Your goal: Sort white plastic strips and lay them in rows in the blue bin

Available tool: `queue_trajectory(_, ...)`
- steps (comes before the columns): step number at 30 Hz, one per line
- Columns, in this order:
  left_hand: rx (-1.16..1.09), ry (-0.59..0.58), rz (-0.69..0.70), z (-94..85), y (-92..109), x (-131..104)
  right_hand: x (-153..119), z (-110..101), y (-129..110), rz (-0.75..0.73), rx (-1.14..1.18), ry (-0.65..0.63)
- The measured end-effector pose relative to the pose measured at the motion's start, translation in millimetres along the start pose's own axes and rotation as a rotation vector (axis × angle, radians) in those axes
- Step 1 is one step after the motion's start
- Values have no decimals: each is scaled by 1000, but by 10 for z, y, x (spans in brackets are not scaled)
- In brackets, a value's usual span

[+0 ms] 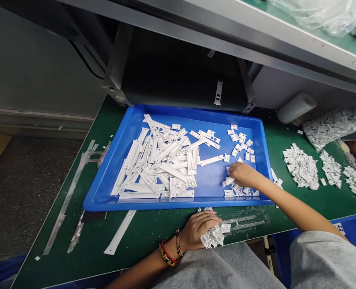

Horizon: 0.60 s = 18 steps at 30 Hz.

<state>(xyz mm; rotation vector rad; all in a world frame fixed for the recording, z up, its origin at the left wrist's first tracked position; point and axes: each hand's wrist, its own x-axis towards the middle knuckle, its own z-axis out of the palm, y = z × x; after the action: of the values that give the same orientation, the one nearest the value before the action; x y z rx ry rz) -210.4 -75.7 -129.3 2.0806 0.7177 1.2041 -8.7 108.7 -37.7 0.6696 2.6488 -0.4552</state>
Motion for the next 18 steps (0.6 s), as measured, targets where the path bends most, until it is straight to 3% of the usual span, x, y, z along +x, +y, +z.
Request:
queue_trajectory(4,-12,4,10,-18,8,13,-82,-117,174,180,-36,174)
queue_trajectory(6,-10,14,9,-28,11,16,97,-98,135,212,-52,251)
queue_trajectory(9,-5,-4,-16,-51,17,19,480,-11,3,291,-84,230)
queue_trajectory(12,-5,-20,-60,-73,25,23,760,27,-106,223,-18,181)
queue_trajectory(15,8,-19,-67,-77,24,20,865,-60,-76,103,61,205)
queue_trajectory(18,7,-45,-46,-65,10,8,919,-192,95,340,42,307)
